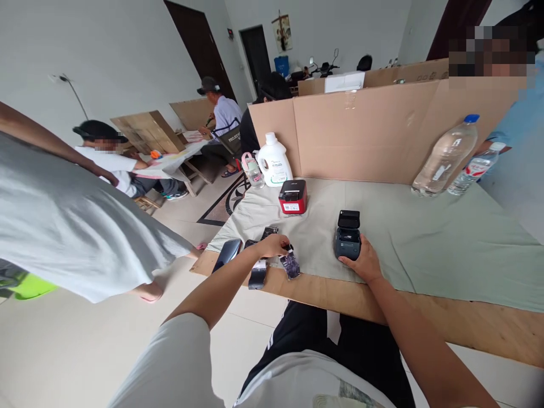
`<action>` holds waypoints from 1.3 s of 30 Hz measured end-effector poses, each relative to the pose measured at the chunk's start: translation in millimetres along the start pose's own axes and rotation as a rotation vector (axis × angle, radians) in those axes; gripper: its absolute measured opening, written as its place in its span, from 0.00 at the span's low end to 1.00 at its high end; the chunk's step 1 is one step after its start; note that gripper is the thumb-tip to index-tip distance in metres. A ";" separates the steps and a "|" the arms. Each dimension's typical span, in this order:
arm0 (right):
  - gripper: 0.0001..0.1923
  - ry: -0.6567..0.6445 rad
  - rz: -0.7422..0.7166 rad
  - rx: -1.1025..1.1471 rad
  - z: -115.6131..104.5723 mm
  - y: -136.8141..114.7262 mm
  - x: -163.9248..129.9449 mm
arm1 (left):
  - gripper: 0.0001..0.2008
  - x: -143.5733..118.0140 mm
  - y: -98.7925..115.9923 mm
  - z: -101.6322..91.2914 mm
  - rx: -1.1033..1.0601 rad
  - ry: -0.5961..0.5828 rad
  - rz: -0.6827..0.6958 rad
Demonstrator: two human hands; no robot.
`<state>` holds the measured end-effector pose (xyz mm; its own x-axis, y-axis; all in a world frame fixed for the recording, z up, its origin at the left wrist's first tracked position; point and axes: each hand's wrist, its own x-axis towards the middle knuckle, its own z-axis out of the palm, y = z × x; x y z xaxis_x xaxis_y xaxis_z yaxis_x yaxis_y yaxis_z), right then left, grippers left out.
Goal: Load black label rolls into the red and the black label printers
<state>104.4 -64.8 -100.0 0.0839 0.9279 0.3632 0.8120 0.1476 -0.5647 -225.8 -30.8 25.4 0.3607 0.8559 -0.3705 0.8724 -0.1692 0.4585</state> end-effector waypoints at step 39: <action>0.56 0.161 -0.131 -0.001 9.0 6.7 -1.3 | 0.13 138.9 171.2 71.9 0.473 0.252 0.261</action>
<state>104.5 -61.9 -110.9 0.0689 0.8340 0.5475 0.8225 0.2631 -0.5042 -2.6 24.0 -5.7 0.5445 0.8363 -0.0645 0.8382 -0.5398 0.0778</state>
